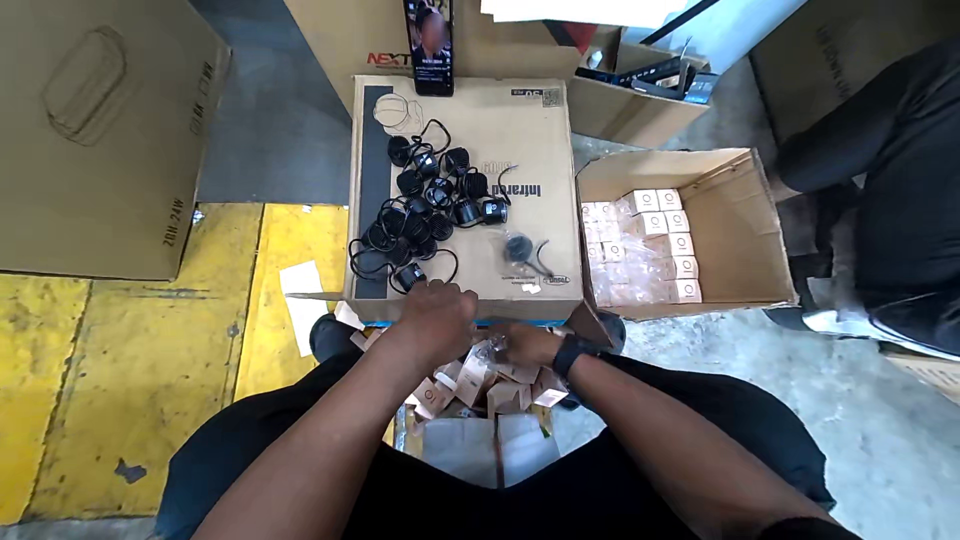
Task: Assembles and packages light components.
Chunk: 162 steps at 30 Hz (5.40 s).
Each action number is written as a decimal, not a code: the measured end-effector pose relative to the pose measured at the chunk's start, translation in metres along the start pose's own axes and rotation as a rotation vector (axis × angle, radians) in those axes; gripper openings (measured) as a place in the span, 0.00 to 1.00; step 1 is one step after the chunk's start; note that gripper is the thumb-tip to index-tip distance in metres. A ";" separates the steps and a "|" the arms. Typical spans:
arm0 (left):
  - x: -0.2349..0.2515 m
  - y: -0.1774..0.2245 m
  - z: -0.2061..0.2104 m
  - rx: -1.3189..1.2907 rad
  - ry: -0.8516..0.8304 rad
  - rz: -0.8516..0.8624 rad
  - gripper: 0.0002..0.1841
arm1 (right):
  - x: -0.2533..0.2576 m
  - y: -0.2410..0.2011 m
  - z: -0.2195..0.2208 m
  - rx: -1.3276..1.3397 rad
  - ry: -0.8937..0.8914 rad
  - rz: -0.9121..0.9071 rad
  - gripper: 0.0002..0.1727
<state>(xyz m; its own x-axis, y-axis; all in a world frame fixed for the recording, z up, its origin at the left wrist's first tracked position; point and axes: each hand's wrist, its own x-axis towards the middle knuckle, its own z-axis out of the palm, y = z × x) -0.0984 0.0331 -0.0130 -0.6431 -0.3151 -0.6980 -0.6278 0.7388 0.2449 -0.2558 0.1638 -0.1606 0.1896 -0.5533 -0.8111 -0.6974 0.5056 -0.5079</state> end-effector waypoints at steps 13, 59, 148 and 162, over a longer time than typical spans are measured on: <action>-0.002 -0.012 -0.001 -0.077 -0.037 -0.036 0.19 | -0.020 -0.038 -0.019 -0.107 0.158 -0.253 0.14; -0.004 -0.012 -0.012 -0.948 0.438 0.032 0.10 | -0.075 -0.074 -0.068 0.620 0.597 -0.448 0.11; -0.010 0.002 -0.015 -0.883 0.742 0.095 0.09 | -0.115 -0.076 -0.074 0.710 0.824 -0.504 0.32; -0.004 0.021 0.003 -0.521 0.830 0.270 0.12 | -0.105 -0.070 -0.062 0.456 0.904 -0.509 0.09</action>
<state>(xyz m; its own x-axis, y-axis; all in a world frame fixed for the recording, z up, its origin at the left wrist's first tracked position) -0.1072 0.0515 -0.0069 -0.7684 -0.6368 0.0628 -0.4024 0.5572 0.7263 -0.2704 0.1452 -0.0221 -0.3186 -0.9455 -0.0671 -0.3295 0.1768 -0.9275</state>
